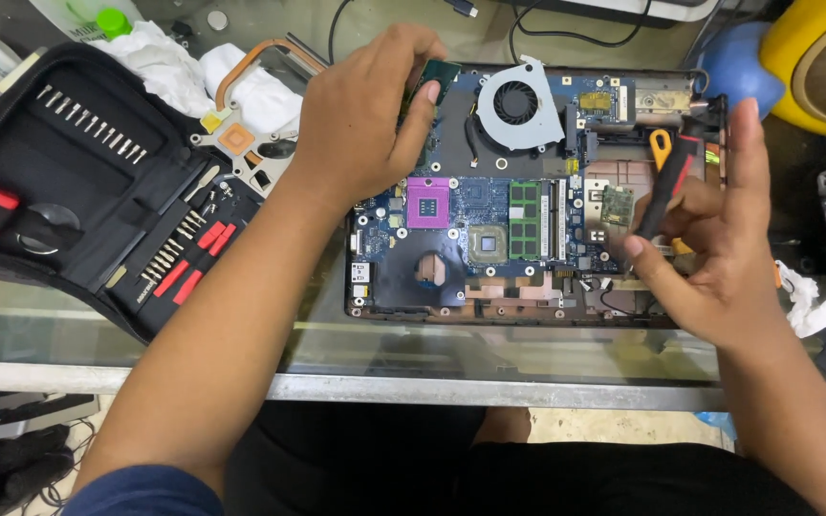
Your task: Cleaning a laptop motherboard with a brush and using a spudger to adjust internal components
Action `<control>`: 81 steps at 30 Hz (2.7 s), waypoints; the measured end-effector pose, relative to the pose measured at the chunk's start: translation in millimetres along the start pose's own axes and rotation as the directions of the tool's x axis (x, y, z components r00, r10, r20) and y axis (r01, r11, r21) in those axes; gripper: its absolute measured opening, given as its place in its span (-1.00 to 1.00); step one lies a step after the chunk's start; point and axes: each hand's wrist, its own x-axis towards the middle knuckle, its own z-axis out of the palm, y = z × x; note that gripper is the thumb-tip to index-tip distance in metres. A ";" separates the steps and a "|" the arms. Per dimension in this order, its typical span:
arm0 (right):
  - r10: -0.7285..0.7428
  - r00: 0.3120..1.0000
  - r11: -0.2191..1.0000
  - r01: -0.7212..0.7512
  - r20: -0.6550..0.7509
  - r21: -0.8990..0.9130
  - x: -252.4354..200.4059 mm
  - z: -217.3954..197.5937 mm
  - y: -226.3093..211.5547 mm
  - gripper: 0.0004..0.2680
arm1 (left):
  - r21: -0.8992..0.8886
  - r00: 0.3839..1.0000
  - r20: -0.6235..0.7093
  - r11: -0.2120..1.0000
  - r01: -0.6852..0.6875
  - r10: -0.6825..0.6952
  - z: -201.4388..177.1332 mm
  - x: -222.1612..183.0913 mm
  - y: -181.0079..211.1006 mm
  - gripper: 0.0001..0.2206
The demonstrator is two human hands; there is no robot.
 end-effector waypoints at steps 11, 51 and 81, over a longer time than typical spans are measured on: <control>0.295 0.909 0.802 -0.069 0.293 -0.594 0.9 -43.1 -11.6 -0.49 | 0.044 0.998 -0.003 0.998 -0.055 0.055 1.8 1.0 -1.0 -0.84; -0.374 0.844 0.269 0.495 0.384 -0.826 89.2 81.8 -3.6 -0.90 | 0.039 0.988 -0.021 0.988 -0.152 0.153 -0.7 0.9 1.0 -0.84; -0.006 0.959 0.622 -0.218 -0.283 -0.752 -55.0 -62.2 38.5 -0.80 | 0.128 0.990 0.046 0.982 -0.141 0.136 1.6 -1.9 1.3 -0.85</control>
